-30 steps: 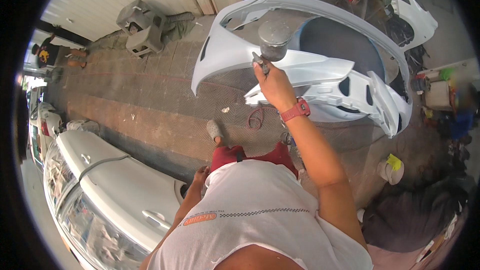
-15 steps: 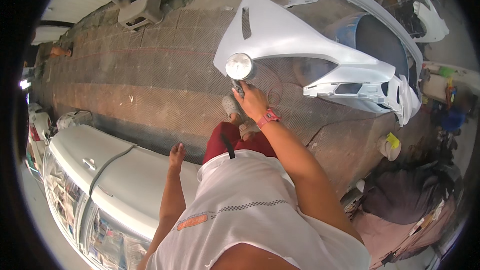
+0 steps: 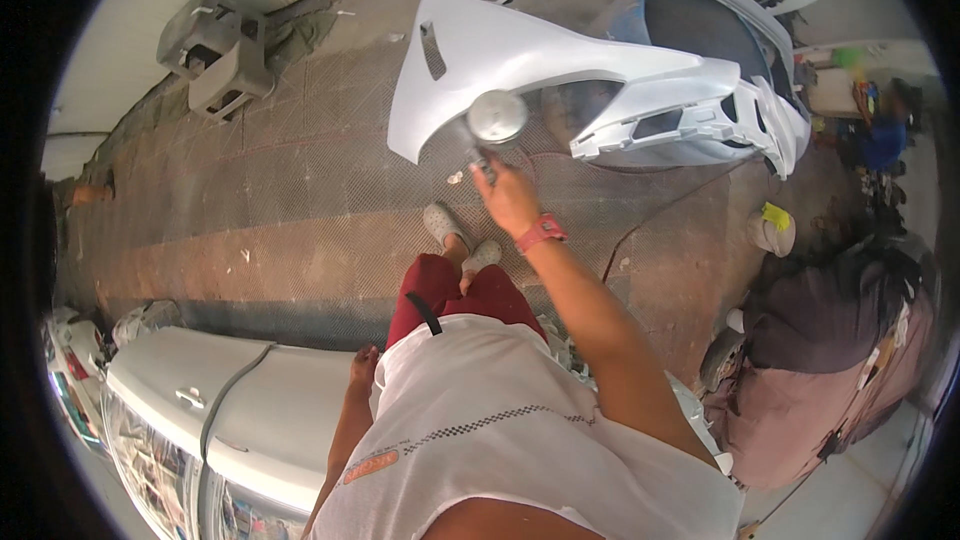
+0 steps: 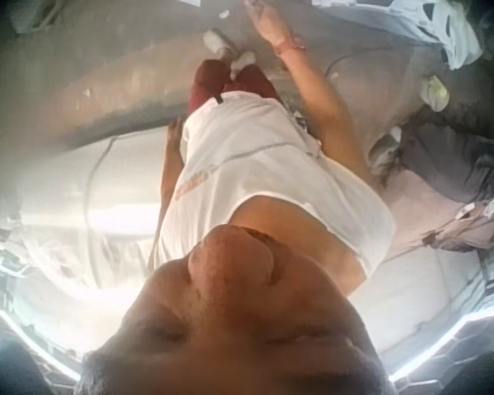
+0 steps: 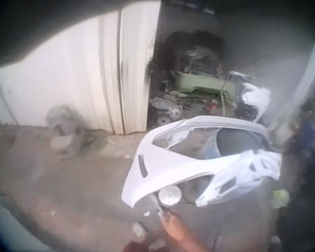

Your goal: The person wipes a white car bumper with a yellow cloth, then sits on the floor to mix white paint from a can into a spray gun cup. The person then stands and sprays white paint onto the bumper using the spray gun.

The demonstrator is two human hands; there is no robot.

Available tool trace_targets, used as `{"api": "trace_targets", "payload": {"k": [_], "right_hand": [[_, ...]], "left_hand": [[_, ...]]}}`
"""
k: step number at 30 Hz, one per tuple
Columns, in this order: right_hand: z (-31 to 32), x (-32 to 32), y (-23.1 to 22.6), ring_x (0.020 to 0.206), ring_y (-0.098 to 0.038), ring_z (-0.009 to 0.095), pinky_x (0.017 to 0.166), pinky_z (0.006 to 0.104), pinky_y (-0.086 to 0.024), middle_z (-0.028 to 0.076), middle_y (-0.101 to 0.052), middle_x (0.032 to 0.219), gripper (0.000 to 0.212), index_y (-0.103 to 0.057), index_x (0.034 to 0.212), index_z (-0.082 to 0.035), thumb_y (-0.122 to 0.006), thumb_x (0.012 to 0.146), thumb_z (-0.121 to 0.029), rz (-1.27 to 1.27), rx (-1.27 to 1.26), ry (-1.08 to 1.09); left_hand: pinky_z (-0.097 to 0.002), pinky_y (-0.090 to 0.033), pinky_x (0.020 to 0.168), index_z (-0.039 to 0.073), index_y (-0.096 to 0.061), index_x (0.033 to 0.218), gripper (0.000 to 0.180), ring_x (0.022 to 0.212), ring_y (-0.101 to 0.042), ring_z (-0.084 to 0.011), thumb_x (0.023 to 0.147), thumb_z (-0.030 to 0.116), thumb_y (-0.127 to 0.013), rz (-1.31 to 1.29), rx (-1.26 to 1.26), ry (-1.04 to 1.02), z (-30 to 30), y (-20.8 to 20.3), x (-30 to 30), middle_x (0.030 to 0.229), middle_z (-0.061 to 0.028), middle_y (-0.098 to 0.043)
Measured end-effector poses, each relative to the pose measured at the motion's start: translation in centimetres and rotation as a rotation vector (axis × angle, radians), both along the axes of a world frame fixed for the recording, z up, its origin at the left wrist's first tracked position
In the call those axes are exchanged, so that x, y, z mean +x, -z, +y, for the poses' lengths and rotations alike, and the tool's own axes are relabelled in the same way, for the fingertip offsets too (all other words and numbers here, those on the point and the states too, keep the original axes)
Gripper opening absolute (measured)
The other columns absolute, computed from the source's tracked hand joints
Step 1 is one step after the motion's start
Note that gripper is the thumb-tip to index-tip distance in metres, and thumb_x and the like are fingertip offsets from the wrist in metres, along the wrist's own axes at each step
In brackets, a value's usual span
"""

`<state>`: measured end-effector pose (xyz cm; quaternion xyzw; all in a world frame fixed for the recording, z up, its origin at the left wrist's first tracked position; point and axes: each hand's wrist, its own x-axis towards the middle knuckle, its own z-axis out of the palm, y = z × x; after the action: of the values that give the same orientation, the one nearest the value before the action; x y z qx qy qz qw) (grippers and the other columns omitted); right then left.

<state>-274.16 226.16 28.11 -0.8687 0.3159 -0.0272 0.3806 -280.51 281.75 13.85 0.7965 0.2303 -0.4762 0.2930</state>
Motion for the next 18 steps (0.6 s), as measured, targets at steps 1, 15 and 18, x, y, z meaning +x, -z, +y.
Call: {"api": "trace_targets", "payload": {"k": [1, 15, 18], "right_hand": [[-1.4, -1.1, -1.5, 0.096, -0.074, 0.05, 0.084, 0.0552, -0.059, 0.032, -0.076, 0.099, 0.058, -0.069, 0.139, -0.001, -0.057, 0.109, -0.049, 0.0, -0.011, 0.036], [-12.2, -2.7, -17.6, 0.064, -0.074, 0.029, 0.064, 0.0434, -0.056, 0.02, -0.074, 0.079, 0.056, -0.069, 0.133, 0.005, -0.056, 0.112, -0.045, -0.127, -0.228, 0.543], [-9.4, 1.0, -17.4, 0.063, -0.073, 0.029, 0.064, 0.0423, -0.057, 0.018, -0.074, 0.075, 0.06, -0.071, 0.13, 0.004, -0.055, 0.111, -0.051, 0.004, -0.141, 0.497]], "left_hand": [[-0.0369, -0.056, 0.091, 0.002, -0.065, 0.145, 0.053, 0.099, -0.069, -0.0193, 0.108, 0.04, -0.068, -0.022, -0.016, 0.017, 0.2, 0.2, -0.1, 0.117, -0.0113, -0.075], [-0.0393, -0.056, 0.093, 0.006, -0.057, 0.155, 0.063, 0.115, -0.071, -0.023, 0.107, 0.045, -0.067, -0.05, -0.194, 0.139, -1.0, 3.4, 10.2, 0.131, -0.0119, -0.073], [-0.0383, -0.056, 0.093, 0.008, -0.058, 0.155, 0.062, 0.116, -0.071, -0.0231, 0.106, 0.046, -0.067, -0.048, -0.159, 0.123, -0.2, 3.8, 14.3, 0.133, -0.0109, -0.072]]}}
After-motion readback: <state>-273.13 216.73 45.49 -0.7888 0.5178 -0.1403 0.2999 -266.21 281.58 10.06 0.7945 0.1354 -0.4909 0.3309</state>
